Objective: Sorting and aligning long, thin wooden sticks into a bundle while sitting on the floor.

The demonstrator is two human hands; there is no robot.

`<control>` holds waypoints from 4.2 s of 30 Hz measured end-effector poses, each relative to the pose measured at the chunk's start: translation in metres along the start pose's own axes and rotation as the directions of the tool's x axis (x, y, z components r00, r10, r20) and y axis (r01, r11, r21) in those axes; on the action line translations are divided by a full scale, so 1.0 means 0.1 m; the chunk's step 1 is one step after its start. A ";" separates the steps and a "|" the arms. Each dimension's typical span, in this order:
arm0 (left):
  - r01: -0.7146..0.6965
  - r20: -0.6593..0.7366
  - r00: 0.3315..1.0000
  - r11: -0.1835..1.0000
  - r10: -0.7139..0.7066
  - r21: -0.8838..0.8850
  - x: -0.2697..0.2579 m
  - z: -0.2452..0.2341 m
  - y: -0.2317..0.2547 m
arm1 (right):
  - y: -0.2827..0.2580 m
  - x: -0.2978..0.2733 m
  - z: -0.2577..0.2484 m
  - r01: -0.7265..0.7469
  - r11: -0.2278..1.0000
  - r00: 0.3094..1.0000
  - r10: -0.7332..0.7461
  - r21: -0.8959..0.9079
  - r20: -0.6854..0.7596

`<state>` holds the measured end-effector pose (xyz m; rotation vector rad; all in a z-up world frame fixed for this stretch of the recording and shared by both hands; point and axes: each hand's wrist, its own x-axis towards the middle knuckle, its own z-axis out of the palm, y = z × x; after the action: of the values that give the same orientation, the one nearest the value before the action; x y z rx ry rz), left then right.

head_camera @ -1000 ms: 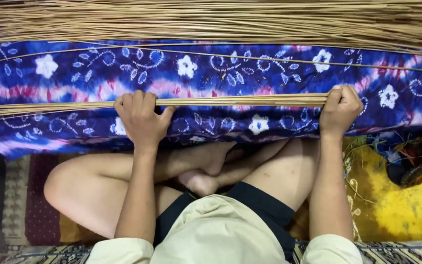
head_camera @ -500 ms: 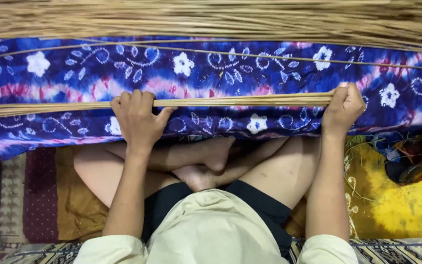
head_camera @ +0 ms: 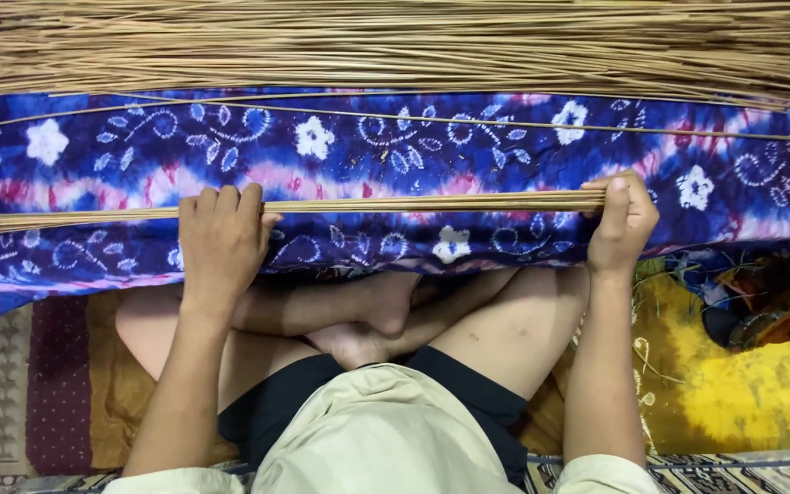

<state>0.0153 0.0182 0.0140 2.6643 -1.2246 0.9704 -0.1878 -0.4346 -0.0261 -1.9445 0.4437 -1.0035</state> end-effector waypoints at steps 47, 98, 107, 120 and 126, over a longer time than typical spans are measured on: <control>0.085 0.200 0.979 0.981 -0.049 -0.175 0.36 -0.21 0.55 | -0.35 0.18 -0.24 -0.472 0.511 0.882 0.281 0.719 0.379; 0.144 0.256 0.963 0.968 -0.088 -0.205 0.57 -0.18 0.79 | -0.38 0.04 0.17 -0.264 -0.212 0.942 0.152 0.941 0.299; 0.140 0.113 0.986 0.981 -0.125 -0.135 0.60 -0.27 0.62 | -0.67 0.20 -0.12 -0.451 0.341 0.889 0.254 0.825 0.381; 0.100 0.037 0.995 0.989 -0.097 -0.106 0.53 -0.27 0.62 | -0.54 0.19 -0.23 -0.332 0.704 0.942 0.218 0.628 0.254; 0.069 0.005 0.998 0.983 -0.069 -0.170 0.57 -0.26 0.82 | -0.60 -0.08 0.15 -0.393 0.719 0.895 0.156 0.573 0.419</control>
<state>-0.0281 -0.0680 0.0501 2.5551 -1.1505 0.8177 -0.1854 -0.3882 0.0156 -1.3174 0.1439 -0.4952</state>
